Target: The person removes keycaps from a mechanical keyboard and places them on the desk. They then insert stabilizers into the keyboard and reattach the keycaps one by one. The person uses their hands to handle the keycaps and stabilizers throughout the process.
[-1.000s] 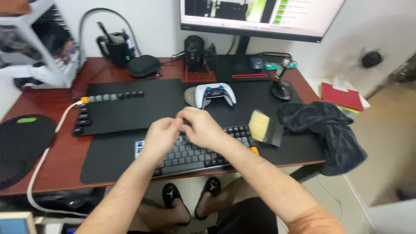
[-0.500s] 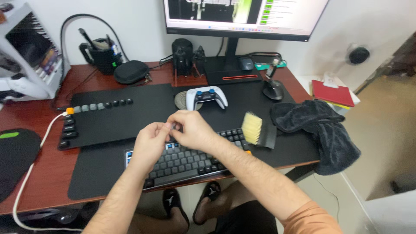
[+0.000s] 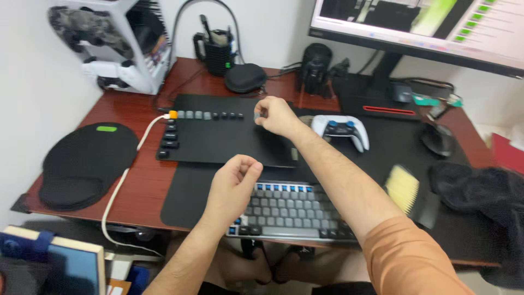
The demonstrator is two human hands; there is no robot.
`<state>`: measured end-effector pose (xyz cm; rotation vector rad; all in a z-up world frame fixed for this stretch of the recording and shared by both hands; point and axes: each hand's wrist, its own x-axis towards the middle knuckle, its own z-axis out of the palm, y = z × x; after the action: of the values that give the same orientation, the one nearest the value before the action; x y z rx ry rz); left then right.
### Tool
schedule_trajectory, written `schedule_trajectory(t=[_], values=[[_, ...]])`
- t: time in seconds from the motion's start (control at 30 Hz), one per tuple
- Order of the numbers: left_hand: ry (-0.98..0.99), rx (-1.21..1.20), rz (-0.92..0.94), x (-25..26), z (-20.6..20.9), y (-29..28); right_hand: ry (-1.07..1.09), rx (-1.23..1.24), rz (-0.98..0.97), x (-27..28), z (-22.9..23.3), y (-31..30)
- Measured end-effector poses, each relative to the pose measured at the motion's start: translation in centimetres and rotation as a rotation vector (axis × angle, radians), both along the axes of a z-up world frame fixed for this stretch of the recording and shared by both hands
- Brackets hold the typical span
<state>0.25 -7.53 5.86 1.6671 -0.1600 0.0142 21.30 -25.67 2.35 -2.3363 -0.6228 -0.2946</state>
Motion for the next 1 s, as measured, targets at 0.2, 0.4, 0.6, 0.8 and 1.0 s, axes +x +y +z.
schedule_trajectory(t=[0.2,0.4,0.6,0.8,1.0], values=[[0.042,0.024,0.010,0.9,0.4,2.3,0.103,-0.021,-0.006,2.5,-1.2,1.9],[0.057,0.058,-0.011,1.5,-0.1,2.6,0.180,-0.073,-0.016,3.4,-1.5,2.3],[0.055,-0.052,-0.034,1.2,-0.5,2.1,0.142,-0.081,-0.035,3.0,-1.0,1.9],[0.163,-0.129,-0.082,0.8,-0.6,1.2,0.020,-0.094,0.003,-2.0,1.6,-2.2],[0.437,-0.111,-0.299,-0.4,-1.5,-3.7,0.205,-0.107,0.078,-14.5,4.3,-9.6]])
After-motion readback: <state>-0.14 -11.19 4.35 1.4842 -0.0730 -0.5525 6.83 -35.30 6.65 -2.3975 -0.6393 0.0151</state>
